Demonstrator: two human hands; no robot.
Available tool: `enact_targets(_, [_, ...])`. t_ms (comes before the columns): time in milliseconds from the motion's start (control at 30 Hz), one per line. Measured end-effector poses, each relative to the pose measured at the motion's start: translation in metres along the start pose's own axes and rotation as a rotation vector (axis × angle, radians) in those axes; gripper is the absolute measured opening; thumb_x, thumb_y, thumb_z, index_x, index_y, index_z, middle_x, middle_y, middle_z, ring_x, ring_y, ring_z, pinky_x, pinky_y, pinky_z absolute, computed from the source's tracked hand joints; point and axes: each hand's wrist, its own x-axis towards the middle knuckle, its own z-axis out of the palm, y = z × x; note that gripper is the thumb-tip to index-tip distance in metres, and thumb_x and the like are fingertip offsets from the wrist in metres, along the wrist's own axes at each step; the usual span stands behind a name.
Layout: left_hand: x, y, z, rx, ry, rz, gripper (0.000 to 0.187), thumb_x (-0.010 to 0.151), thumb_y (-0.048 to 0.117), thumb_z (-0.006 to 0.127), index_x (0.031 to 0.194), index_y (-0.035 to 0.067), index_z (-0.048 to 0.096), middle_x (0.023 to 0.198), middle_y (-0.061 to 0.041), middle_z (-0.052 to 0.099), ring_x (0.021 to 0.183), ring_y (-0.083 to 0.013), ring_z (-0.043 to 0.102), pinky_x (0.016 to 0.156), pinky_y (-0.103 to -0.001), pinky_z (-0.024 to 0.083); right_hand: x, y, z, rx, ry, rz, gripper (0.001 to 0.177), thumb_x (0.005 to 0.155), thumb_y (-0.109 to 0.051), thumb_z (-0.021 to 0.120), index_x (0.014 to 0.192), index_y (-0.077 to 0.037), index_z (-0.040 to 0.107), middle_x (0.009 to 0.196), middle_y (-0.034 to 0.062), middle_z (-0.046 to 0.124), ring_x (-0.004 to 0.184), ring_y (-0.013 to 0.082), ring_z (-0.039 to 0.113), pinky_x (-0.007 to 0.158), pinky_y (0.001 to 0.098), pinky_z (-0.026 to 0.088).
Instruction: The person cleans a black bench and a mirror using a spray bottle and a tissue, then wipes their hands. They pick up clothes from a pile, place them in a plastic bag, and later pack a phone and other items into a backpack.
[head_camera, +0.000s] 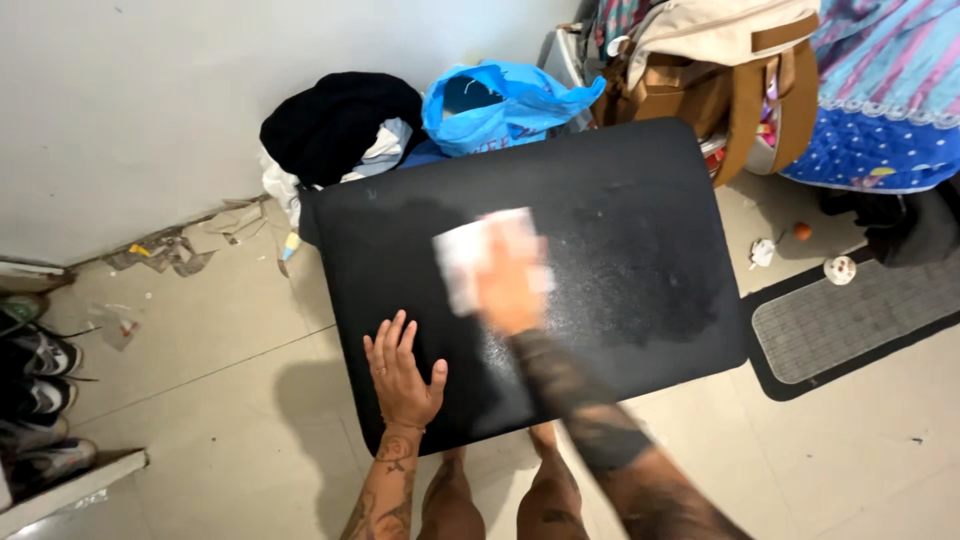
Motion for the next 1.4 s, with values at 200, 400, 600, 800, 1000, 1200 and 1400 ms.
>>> enact_targets(200, [0.004, -0.010, -0.005, -0.099, 0.196, -0.136, 0.064, 0.106, 0.050, 0.043, 0.147, 0.000, 0.043, 0.156, -0.020, 0.045, 0.149, -0.0423, 0.038, 0.128, -0.062, 0.018, 0.030, -0.168, 0.035, 0.146, -0.119, -0.494, 0.071, 0.100, -0.047, 0.055, 0.158, -0.011, 0.036, 0.164, 0.0098, 0.039, 0.153, 0.0303, 0.032, 0.124, 0.0551, 0.021])
enact_targets(400, [0.008, -0.016, -0.002, -0.064, 0.163, -0.145, 0.059, 0.108, 0.045, 0.041, 0.145, 0.000, 0.045, 0.154, -0.020, 0.047, 0.148, -0.0424, 0.039, 0.127, -0.063, 0.019, 0.127, -0.065, 0.061, -0.353, -0.106, -0.400, 0.040, 0.087, -0.034, 0.065, 0.123, -0.017, 0.060, 0.158, 0.0143, 0.041, 0.147, 0.0385, 0.036, 0.116, 0.0674, 0.020])
enact_targets(600, [0.010, -0.014, -0.002, -0.062, 0.118, -0.154, 0.061, 0.107, 0.046, 0.040, 0.146, -0.002, 0.045, 0.154, -0.020, 0.047, 0.147, -0.0425, 0.040, 0.127, -0.061, 0.020, 0.124, 0.213, -0.019, -0.357, 0.178, 0.087, 0.073, 0.111, -0.046, 0.050, 0.163, 0.004, 0.038, 0.168, 0.0212, 0.032, 0.154, 0.0472, 0.020, 0.118, 0.0728, 0.009])
enact_targets(800, [0.006, -0.015, -0.001, -0.071, 0.189, -0.146, 0.062, 0.107, 0.047, 0.038, 0.145, -0.002, 0.044, 0.153, -0.019, 0.048, 0.146, -0.0421, 0.041, 0.127, -0.058, 0.024, 0.132, 0.237, -0.016, -0.389, 0.288, 0.345, 0.065, 0.105, -0.043, 0.048, 0.156, -0.004, 0.043, 0.169, 0.0199, 0.024, 0.152, 0.0484, 0.020, 0.113, 0.0784, 0.006])
enact_targets(1000, [0.010, -0.012, -0.011, -0.150, 0.328, -0.280, 0.057, 0.113, 0.044, 0.037, 0.146, -0.002, 0.045, 0.155, -0.022, 0.047, 0.147, -0.0411, 0.044, 0.127, -0.053, 0.031, 0.104, -0.079, 0.068, 0.035, -0.011, -0.254, 0.061, 0.101, -0.038, 0.051, 0.151, -0.004, 0.046, 0.163, 0.0136, 0.036, 0.151, 0.0387, 0.030, 0.120, 0.0634, 0.016])
enact_targets(1200, [0.015, -0.010, -0.042, -0.428, 0.437, -0.492, 0.059, 0.110, 0.041, 0.034, 0.148, -0.003, 0.042, 0.151, -0.020, 0.043, 0.139, -0.0353, 0.047, 0.116, -0.046, 0.040, -0.058, -0.175, -0.025, 0.110, -0.274, -0.642, 0.065, 0.093, -0.032, 0.056, 0.153, -0.008, 0.046, 0.160, 0.0091, 0.045, 0.149, 0.0291, 0.037, 0.123, 0.0515, 0.028])
enact_targets(1400, [0.030, -0.006, -0.027, -0.220, 0.203, -0.313, 0.050, 0.110, 0.036, 0.039, 0.144, 0.001, 0.051, 0.149, -0.016, 0.055, 0.142, -0.0366, 0.048, 0.123, -0.052, 0.029, -0.133, -0.025, -0.080, 0.097, -0.446, -0.002, 0.064, 0.096, -0.035, 0.060, 0.153, -0.012, 0.044, 0.153, 0.0101, 0.046, 0.146, 0.0295, 0.037, 0.121, 0.0496, 0.028])
